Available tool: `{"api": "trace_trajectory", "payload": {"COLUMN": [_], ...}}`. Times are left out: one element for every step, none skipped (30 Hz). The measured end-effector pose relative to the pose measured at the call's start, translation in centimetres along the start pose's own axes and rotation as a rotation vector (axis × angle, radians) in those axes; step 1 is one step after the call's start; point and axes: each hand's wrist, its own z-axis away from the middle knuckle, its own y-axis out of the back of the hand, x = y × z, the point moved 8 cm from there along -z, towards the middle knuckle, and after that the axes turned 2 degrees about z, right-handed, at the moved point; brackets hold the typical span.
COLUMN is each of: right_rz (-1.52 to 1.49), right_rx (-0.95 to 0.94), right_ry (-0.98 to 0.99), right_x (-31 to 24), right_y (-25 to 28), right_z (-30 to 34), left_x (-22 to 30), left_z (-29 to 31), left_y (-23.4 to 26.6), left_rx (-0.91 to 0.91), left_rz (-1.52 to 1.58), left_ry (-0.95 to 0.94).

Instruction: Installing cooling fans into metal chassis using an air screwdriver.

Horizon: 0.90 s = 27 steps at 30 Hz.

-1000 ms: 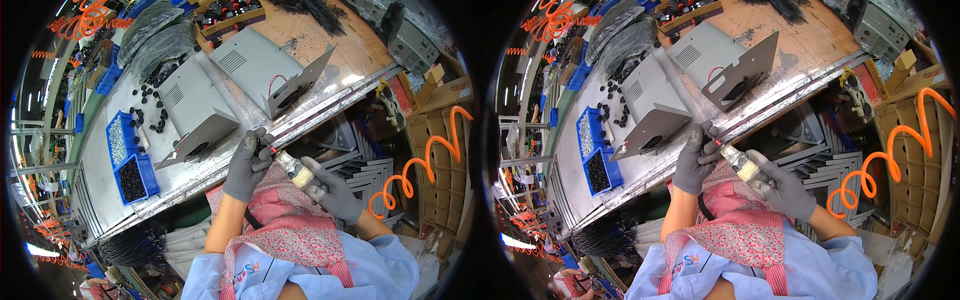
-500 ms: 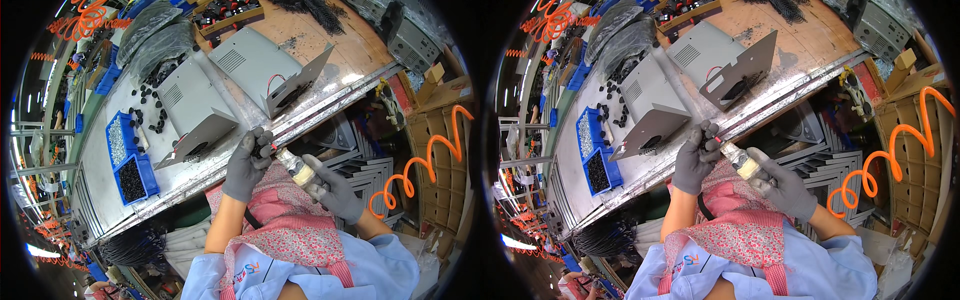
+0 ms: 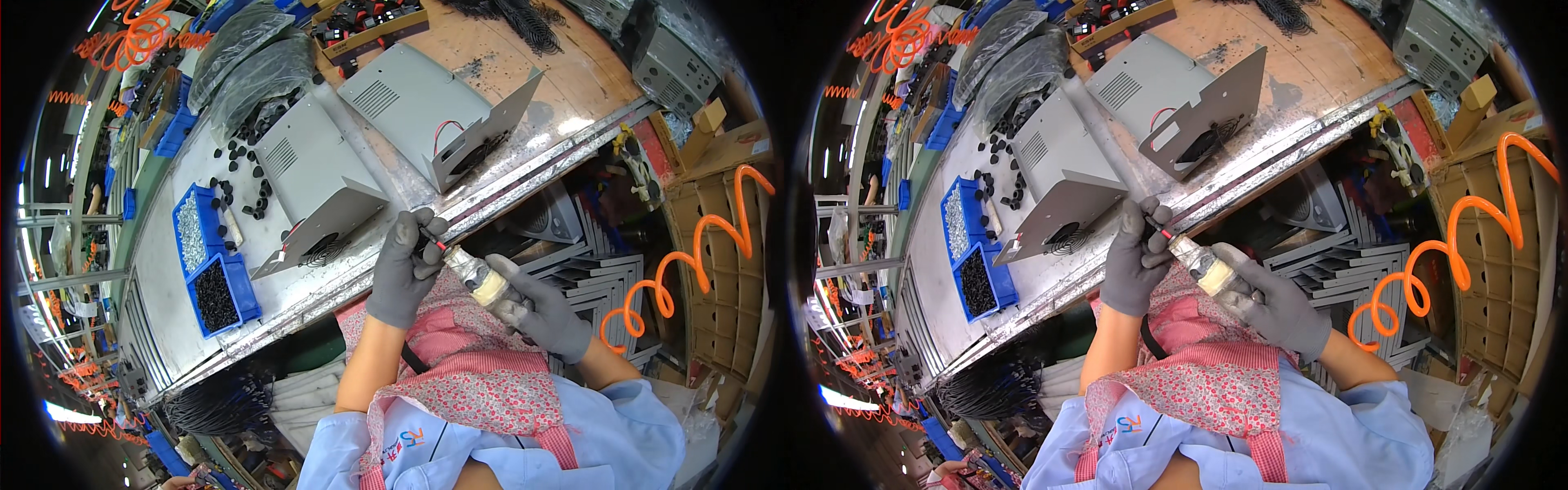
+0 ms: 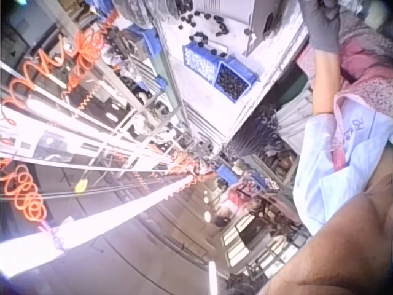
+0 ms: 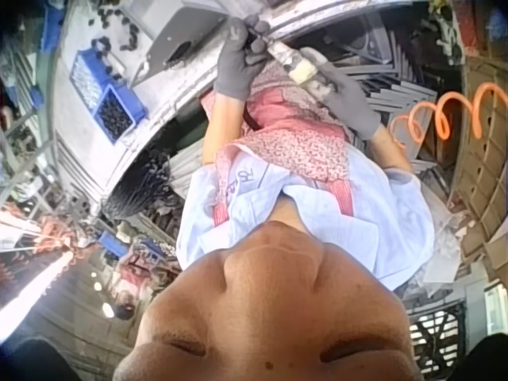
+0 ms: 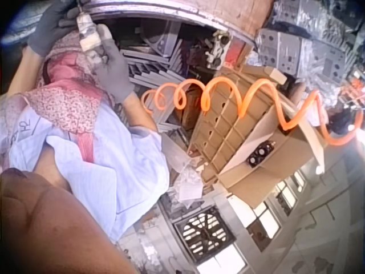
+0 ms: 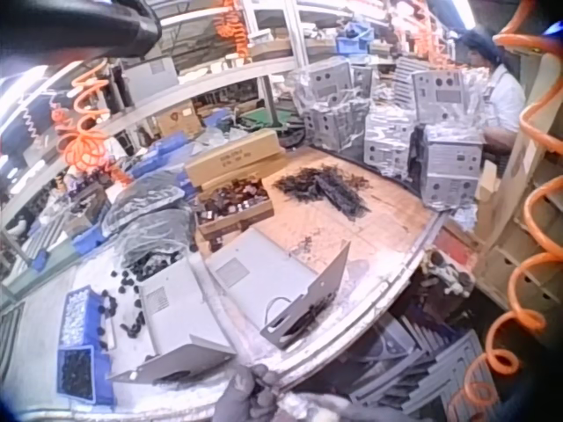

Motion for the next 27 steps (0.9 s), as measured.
{"api": "trace_trajectory", "payload": {"right_rz": [-0.013,-0.135,-0.257,-0.286,-0.315,-0.251,-0.186,-0.189,-0.193,-0.116,-0.037,0.125,0.289,0.379,0.472,0.565,0.587,0.625,0.664,0.704,0.734,0.759,0.785,0.81,0.773,0.805,0.834], "right_rx": [0.001,-0.027,-0.052,-0.048,-0.046,-0.012,0.022,0.029,0.042,0.071,0.102,0.152,0.204,0.239,0.27,0.302,0.319,0.32,0.329,0.34,0.319,0.325,0.33,0.34,0.262,0.262,0.258], "right_ry": [0.012,-0.073,-0.159,-0.149,-0.14,-0.033,0.074,0.038,0.002,0.036,0.067,0.165,0.26,0.299,0.341,0.381,0.369,0.407,0.443,0.478,0.49,0.529,0.568,0.603,0.502,0.512,0.522], "right_x": [0.1,0.8,1.6,1.7,1.8,1.6,0.9,1.0,0.4,-0.5,-1.4,-2.8,-4.0,-4.4,-5.0,-5.6,-4.9,-4.3,-3.7,-3.7,-4.4,-4.7,-4.9,-5.0,-4.3,-4.2,-3.9], "right_y": [0.1,0.0,0.0,0.0,0.1,0.4,0.7,0.8,0.9,1.4,1.8,2.6,3.1,3.6,4.1,4.6,5.2,5.6,6.2,6.7,6.8,7.2,7.5,7.9,8.3,8.7,8.9], "right_z": [0.0,0.2,0.5,0.5,0.5,0.1,-0.1,-0.1,-0.1,-0.1,0.0,0.0,0.1,-0.1,-0.4,-0.7,-1.2,-2.0,-2.8,-3.3,-4.1,-4.6,-5.1,-5.5,-6.5,-7.0,-7.5], "left_x": [0.0,-0.1,-0.2,0.0,0.1,0.2,0.2,0.1,0.1,0.1,0.4,0.8,1.3,1.8,2.4,2.9,3.0,3.1,3.2,3.2,3.0,3.2,3.5,3.6,3.7,3.6,3.7], "left_z": [0.0,0.2,0.2,0.2,0.2,0.1,0.1,0.1,-0.1,-0.3,-0.6,-0.7,-0.6,-0.7,-0.9,-1.1,-1.6,-2.0,-2.7,-3.6,-4.6,-5.6,-6.6,-6.7,-6.6,-7.0,-7.2], "left_y": [0.0,-0.1,-0.1,-0.1,0.0,0.0,-0.2,-0.6,-0.7,-0.5,0.1,-0.3,-0.1,-0.8,-1.7,-2.3,-2.1,-2.0,-2.2,-2.2,-0.9,-0.1,0.5,-1.9,-4.2,-4.4,-4.2], "left_rx": [0.007,0.014,0.021,0.04,0.059,0.075,0.097,0.119,0.137,0.094,0.052,0.007,0.094,0.099,0.102,0.104,0.022,0.02,0.01,0.0,-0.014,0.002,0.021,-0.029,-0.076,-0.084,-0.087], "left_rz": [-0.009,-0.018,-0.026,-0.079,-0.132,-0.19,-0.176,-0.162,-0.15,-0.154,-0.157,-0.16,-0.239,-0.348,-0.455,-0.563,-0.645,-0.737,-0.831,-0.925,-1.0,-1.208,-1.416,-1.421,-1.428,-1.555,-1.683], "left_ry": [-0.014,-0.028,-0.04,-0.056,-0.072,-0.087,-0.087,-0.087,-0.083,-0.081,-0.079,-0.075,-0.098,-0.132,-0.174,-0.216,-0.192,-0.196,-0.197,-0.197,-0.303,-0.315,-0.327,-0.461,-0.597,-0.57,-0.538]}}
